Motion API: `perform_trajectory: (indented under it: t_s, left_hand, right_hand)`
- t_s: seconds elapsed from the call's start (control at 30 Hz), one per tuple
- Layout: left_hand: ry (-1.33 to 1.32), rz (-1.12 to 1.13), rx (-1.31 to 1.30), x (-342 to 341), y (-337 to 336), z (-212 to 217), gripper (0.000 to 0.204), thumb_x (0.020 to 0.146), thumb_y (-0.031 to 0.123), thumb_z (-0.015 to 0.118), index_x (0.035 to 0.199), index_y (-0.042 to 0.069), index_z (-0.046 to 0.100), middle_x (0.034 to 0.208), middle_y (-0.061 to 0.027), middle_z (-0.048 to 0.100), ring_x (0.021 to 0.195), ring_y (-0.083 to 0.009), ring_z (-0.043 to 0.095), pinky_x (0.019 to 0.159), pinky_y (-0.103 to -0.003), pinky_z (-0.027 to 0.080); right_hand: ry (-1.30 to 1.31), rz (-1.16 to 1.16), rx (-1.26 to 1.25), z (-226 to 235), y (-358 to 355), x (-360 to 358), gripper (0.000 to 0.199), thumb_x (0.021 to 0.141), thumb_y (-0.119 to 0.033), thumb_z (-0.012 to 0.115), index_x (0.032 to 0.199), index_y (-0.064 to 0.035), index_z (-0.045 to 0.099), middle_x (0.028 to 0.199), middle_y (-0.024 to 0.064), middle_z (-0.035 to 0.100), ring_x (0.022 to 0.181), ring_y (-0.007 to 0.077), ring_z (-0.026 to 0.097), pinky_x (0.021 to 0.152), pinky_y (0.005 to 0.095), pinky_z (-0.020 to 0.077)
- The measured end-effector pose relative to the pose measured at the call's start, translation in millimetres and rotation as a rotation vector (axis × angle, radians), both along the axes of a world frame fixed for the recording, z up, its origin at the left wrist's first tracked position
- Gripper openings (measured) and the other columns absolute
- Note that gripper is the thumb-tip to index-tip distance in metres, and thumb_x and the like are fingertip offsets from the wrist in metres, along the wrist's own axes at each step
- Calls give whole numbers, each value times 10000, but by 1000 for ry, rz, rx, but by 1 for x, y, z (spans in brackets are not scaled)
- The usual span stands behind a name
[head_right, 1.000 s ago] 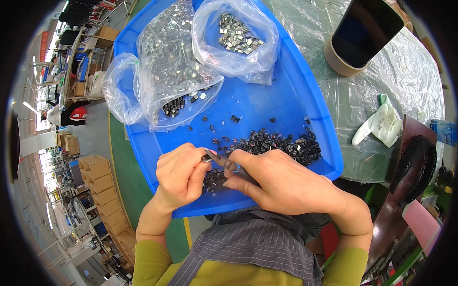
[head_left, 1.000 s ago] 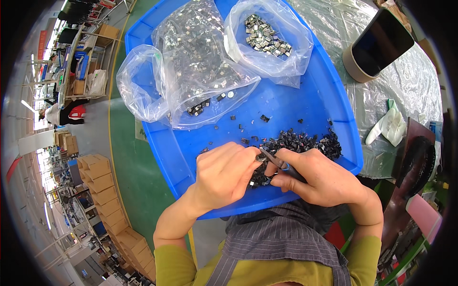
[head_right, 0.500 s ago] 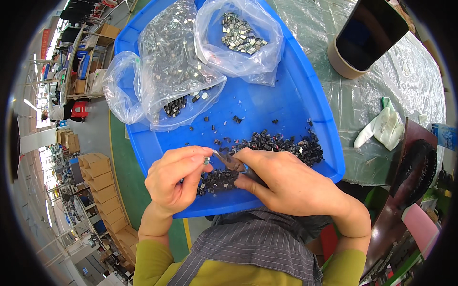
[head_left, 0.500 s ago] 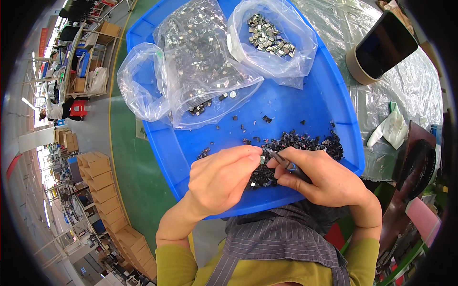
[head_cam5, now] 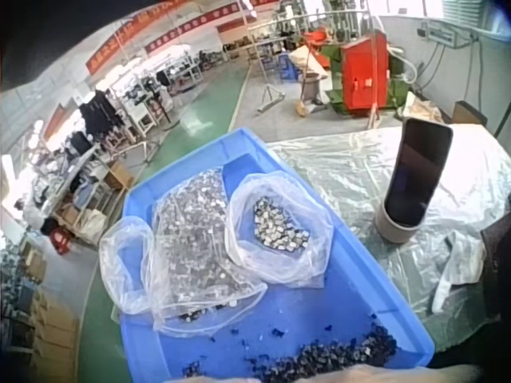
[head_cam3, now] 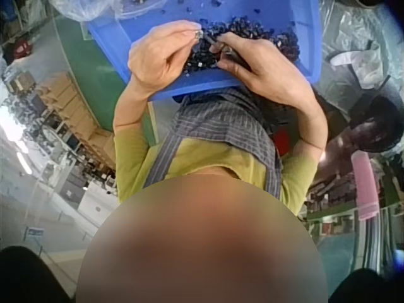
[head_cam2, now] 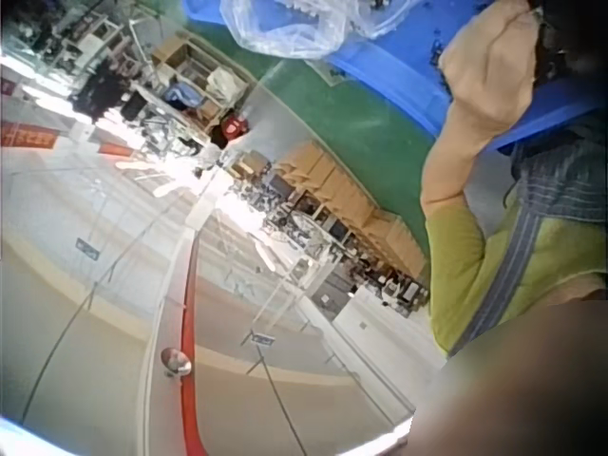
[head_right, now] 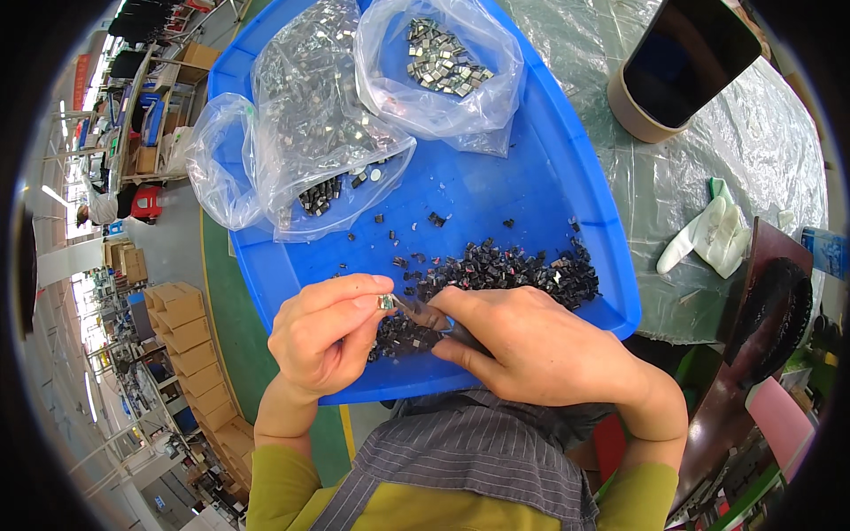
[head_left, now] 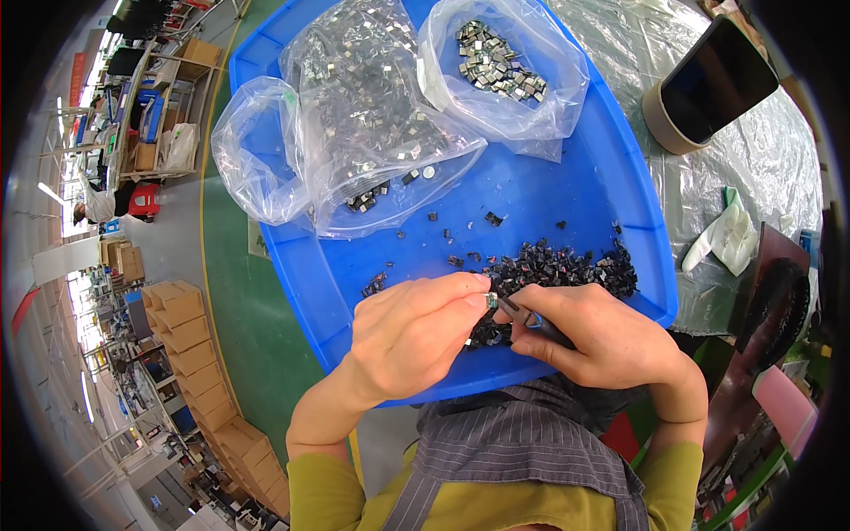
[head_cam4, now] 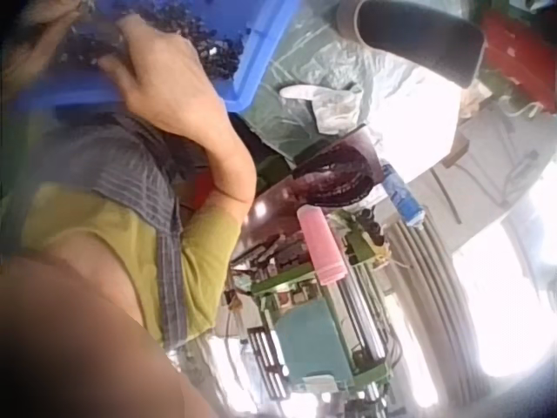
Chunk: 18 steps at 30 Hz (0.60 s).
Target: The recorder is using a pair of side cutters to trim small black electronic components over a blue tray in a factory setting.
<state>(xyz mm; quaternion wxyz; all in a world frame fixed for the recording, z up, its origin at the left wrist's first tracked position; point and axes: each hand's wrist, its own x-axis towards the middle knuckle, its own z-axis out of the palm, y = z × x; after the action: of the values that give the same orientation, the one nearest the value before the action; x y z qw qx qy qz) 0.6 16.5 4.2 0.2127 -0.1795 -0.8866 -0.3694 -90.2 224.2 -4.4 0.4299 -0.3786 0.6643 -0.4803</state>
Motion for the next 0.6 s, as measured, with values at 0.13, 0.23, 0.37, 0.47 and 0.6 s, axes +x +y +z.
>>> perform_trajectory:
  t_s: [0.13, 0.23, 0.37, 0.47, 0.6]
  left_hand:
    - [68, 11, 23, -3, 1, -7, 301, 693, -85, 752, 966, -20, 641, 980, -164, 681, 598, -212, 639, 481, -284, 488]
    - [89, 25, 35, -3, 1, -9, 280, 696, -78, 759, 944, -19, 644, 947, -156, 680, 587, -216, 632, 474, -293, 485]
    - [40, 52, 10, -7, 2, 2, 247, 713, -70, 749, 931, -18, 644, 897, -143, 674, 597, -234, 633, 498, -307, 491]
    - [-268, 117, 9, -20, 7, 25, 201, 762, -63, 706, 944, -9, 639, 826, -127, 641, 669, -268, 640, 583, -332, 506]
    - [-174, 205, -28, -63, 2, 35, 152, 805, -58, 662, 929, 20, 620, 826, -127, 635, 708, -295, 645, 601, -349, 503]
  right_hand:
    - [63, -42, -53, 1, 2, 0, 258, 884, -120, 642, 1093, 6, 559, 870, 185, 663, 866, 386, 647, 753, 433, 504]
    - [136, -80, 45, 5, 0, 0, 251, 868, -79, 660, 1087, 12, 579, 922, 164, 678, 888, 348, 670, 777, 387, 524]
    - [250, -244, 37, -2, -3, 5, 233, 855, -64, 658, 1062, -4, 568, 930, 179, 647, 877, 377, 636, 733, 429, 502]
    - [397, -317, -43, -1, -4, 4, 303, 831, -69, 675, 1101, -26, 545, 928, 168, 624, 870, 367, 611, 721, 435, 492]
    - [552, -313, 11, -1, -1, 14, 411, 796, -79, 710, 1162, -14, 534, 989, 158, 608, 911, 348, 597, 778, 416, 486]
